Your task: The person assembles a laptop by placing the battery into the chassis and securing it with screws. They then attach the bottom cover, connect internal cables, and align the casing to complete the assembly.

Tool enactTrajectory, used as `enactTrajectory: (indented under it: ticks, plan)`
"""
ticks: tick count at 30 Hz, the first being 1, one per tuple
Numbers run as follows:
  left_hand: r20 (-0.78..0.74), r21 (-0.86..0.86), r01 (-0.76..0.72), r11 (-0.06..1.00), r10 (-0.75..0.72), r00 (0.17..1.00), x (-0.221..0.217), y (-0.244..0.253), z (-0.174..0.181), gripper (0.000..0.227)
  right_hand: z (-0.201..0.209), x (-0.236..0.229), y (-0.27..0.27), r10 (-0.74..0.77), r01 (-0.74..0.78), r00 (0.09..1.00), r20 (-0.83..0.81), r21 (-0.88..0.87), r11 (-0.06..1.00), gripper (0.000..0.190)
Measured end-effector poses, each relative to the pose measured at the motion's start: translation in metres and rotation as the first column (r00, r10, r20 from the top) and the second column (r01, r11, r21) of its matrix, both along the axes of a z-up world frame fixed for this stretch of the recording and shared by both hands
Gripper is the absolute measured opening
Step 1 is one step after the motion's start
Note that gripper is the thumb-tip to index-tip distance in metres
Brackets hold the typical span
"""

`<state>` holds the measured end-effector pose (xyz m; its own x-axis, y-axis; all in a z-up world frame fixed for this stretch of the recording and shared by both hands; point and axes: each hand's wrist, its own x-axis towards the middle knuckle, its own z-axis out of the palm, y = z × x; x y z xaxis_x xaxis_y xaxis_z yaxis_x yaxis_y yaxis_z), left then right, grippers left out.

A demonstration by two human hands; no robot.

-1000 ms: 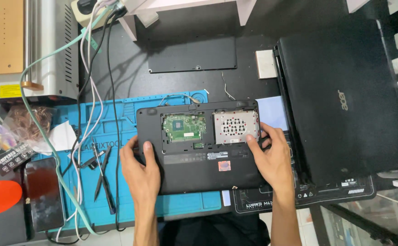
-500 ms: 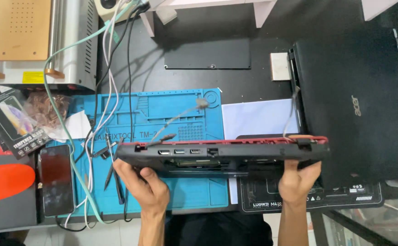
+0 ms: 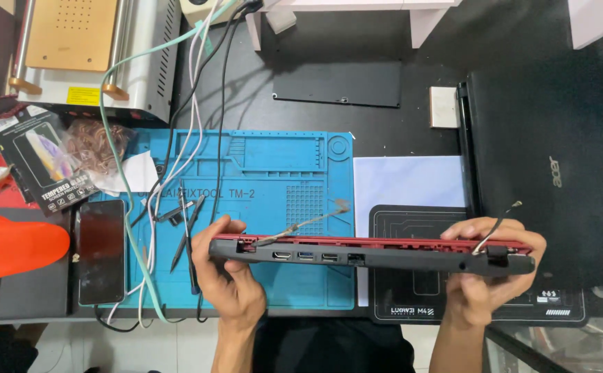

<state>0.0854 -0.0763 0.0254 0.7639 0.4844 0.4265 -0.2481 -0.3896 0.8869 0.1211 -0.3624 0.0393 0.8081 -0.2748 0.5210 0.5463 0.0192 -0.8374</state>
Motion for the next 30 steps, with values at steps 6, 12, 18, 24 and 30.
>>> enactTrajectory:
  ticks: [6, 12, 18, 24, 30]
  plan:
    - [0.07, -0.075, 0.181, 0.981, -0.176, 0.982, 0.002, 0.003, 0.028, 0.055, 0.001, -0.003, -0.006, -0.024, 0.024, 1.0, -0.002, -0.015, 1.0, 0.057]
    - [0.098, -0.186, 0.208, 0.96, -0.193, 0.976, 0.002, 0.0, 0.025, 0.053, 0.046, -0.009, 0.003, -0.322, 0.349, 0.937, 0.135, -0.434, 0.831, 0.055]
    - [0.196, -0.298, 0.198, 0.934, -0.143, 0.97, 0.003, -0.008, 0.028, 0.041, 0.118, -0.04, 0.066, -0.061, 0.062, 0.998, 0.035, -0.847, 0.527, 0.027]
    - [0.202, -0.28, 0.125, 0.952, -0.069, 0.977, 0.001, -0.013, 0.029, 0.039, 0.145, 0.011, 0.125, 0.105, -0.093, 0.993, -0.053, -0.906, 0.414, 0.041]
    - [0.157, -0.292, 0.09, 0.952, -0.045, 0.987, 0.001, -0.013, 0.03, 0.042, 0.151, 0.021, 0.137, 0.233, -0.299, 0.951, -0.202, -0.792, 0.533, 0.026]
